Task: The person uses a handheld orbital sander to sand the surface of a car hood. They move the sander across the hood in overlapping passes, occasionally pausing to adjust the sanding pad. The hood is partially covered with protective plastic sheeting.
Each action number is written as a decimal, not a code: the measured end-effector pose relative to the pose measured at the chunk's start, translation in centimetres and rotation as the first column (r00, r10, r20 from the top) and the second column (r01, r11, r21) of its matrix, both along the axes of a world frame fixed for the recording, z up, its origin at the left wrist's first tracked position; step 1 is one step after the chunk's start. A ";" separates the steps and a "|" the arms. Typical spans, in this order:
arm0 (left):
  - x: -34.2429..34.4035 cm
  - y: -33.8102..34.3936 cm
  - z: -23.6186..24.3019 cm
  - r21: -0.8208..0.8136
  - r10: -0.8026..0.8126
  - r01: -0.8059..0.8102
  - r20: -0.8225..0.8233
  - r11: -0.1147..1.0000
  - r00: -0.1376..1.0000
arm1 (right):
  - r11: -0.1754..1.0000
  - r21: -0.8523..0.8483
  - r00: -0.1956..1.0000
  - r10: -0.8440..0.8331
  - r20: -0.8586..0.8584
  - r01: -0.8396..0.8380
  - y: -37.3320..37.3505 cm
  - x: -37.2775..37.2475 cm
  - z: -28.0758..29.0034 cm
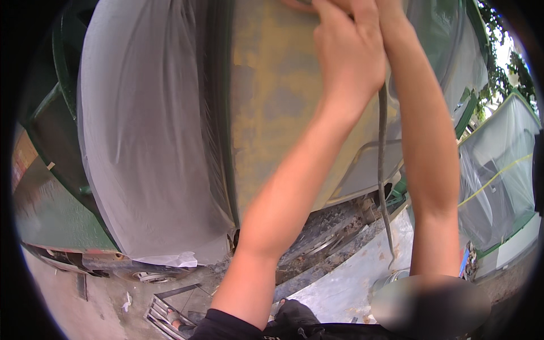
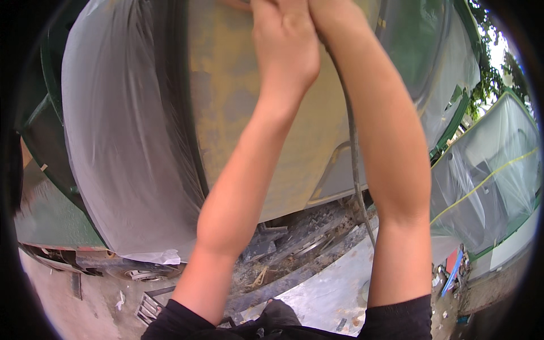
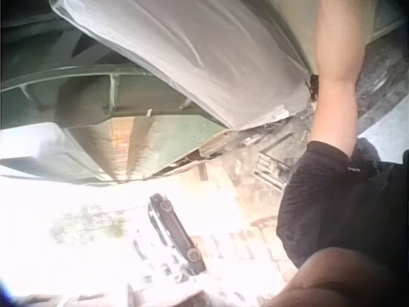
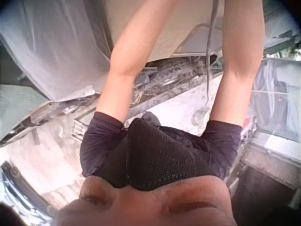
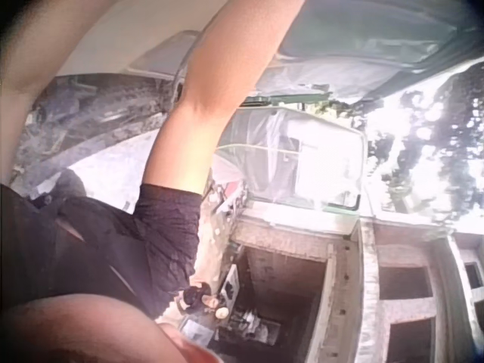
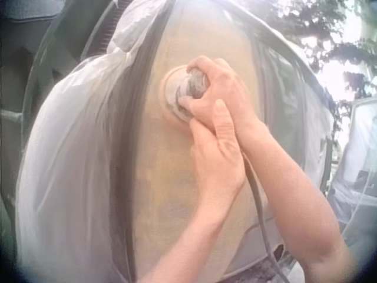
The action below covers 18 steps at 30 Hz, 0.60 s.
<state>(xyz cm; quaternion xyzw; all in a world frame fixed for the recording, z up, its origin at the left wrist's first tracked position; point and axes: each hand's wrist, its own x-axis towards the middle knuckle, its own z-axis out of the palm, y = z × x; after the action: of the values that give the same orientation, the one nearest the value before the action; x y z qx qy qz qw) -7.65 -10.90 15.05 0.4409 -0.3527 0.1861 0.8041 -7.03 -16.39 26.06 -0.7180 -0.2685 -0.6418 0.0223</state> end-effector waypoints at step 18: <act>-1.5 -1.3 -19.5 -0.004 0.285 -0.286 0.096 0.958 0.954 | 0.990 0.127 0.992 -0.053 -0.113 0.068 -1.7 -0.2 -22.1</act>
<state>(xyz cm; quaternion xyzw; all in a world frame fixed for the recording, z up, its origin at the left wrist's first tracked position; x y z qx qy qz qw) -9.13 -12.24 -4.47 0.4820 -0.3243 0.3196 0.7486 -7.19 -18.08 3.98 -0.7569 -0.2025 -0.6180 0.0643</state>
